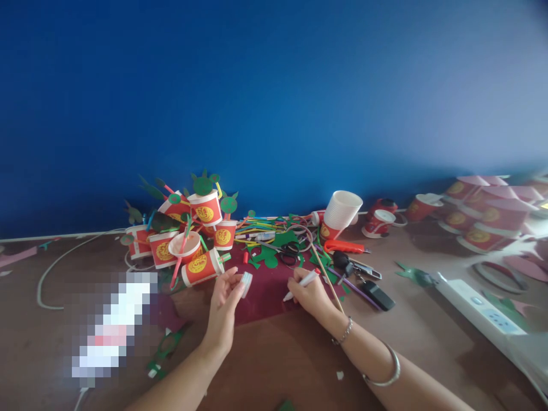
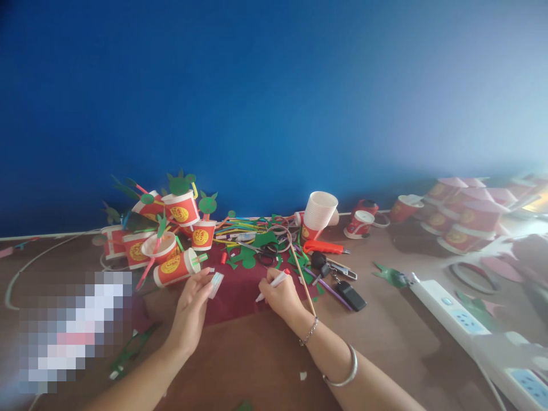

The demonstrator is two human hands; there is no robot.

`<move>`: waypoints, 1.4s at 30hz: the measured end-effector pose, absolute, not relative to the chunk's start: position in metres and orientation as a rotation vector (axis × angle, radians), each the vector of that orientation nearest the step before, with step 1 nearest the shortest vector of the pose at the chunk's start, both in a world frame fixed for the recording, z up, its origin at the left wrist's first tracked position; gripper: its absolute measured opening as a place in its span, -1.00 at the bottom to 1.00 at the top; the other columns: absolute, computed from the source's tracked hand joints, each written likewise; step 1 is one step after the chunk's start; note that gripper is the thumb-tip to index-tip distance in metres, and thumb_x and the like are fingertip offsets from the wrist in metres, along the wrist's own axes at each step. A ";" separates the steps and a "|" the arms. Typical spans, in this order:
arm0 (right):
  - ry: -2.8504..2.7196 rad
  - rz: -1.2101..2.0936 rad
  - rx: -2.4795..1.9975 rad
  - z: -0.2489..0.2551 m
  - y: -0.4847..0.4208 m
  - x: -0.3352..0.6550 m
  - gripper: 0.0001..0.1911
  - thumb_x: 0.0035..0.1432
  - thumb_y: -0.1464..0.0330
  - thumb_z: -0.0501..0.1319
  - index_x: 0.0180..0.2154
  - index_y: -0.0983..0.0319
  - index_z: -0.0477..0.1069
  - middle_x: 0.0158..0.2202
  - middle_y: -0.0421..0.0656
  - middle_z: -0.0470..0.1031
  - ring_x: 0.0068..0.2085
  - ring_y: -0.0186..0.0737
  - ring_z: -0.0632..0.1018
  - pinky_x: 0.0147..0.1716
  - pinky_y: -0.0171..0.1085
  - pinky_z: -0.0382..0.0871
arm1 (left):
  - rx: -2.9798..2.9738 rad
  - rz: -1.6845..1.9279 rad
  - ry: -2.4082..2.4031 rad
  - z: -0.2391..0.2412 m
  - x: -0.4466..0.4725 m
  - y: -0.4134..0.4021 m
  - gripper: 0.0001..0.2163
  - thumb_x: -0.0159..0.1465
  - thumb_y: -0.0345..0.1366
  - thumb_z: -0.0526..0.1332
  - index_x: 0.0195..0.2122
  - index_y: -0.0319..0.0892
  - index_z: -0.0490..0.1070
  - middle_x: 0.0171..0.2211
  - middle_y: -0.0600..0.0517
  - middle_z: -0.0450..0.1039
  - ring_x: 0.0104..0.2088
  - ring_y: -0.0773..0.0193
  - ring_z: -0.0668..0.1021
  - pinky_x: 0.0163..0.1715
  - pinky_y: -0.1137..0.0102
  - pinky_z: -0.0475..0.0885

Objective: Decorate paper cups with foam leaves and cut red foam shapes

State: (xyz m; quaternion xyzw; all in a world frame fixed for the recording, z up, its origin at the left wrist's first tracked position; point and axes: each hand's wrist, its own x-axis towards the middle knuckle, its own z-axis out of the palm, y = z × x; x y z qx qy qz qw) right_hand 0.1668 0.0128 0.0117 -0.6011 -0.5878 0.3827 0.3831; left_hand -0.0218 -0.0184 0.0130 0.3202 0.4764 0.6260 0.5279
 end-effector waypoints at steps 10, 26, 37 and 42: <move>-1.358 1.091 -1.344 0.016 0.010 0.169 -0.71 0.07 0.26 0.08 -0.61 0.18 0.08 -0.81 -0.38 0.13 -0.73 -0.44 0.21 -0.70 -0.43 0.05 | 0.769 1.511 1.149 0.015 -0.021 -0.018 -0.61 0.03 -0.18 0.33 -0.12 -0.13 0.36 -0.25 0.01 0.41 -0.19 0.21 0.45 -0.19 0.33 0.32; -1.602 1.171 -1.273 0.022 0.004 0.163 -0.80 -0.03 0.36 0.18 -0.57 0.20 0.17 -0.69 -0.33 0.26 -0.64 -0.42 0.26 -0.65 -0.43 0.08 | 0.766 1.518 1.108 0.011 -0.021 -0.018 -0.61 0.05 -0.20 0.32 -0.10 -0.13 0.34 -0.25 0.01 0.42 -0.20 0.22 0.46 -0.21 0.34 0.33; -1.617 1.167 -1.303 0.013 0.007 0.163 -0.78 0.00 0.37 0.16 -0.60 0.19 0.17 -0.70 -0.29 0.36 -0.65 -0.38 0.34 -0.66 -0.42 0.12 | 0.568 1.566 0.967 0.008 -0.023 -0.015 -0.67 0.10 -0.20 0.27 -0.11 -0.15 0.35 -0.18 0.00 0.41 -0.12 0.24 0.45 -0.08 0.33 0.27; -1.586 1.150 -1.324 0.012 0.010 0.162 -0.75 0.02 0.35 0.14 -0.62 0.18 0.14 -0.74 -0.29 0.32 -0.66 -0.36 0.35 -0.65 -0.41 0.13 | 0.534 1.586 0.914 0.012 -0.022 -0.015 -0.67 0.11 -0.17 0.24 -0.12 -0.19 0.35 -0.27 0.01 0.44 -0.25 0.29 0.48 -0.13 0.32 0.31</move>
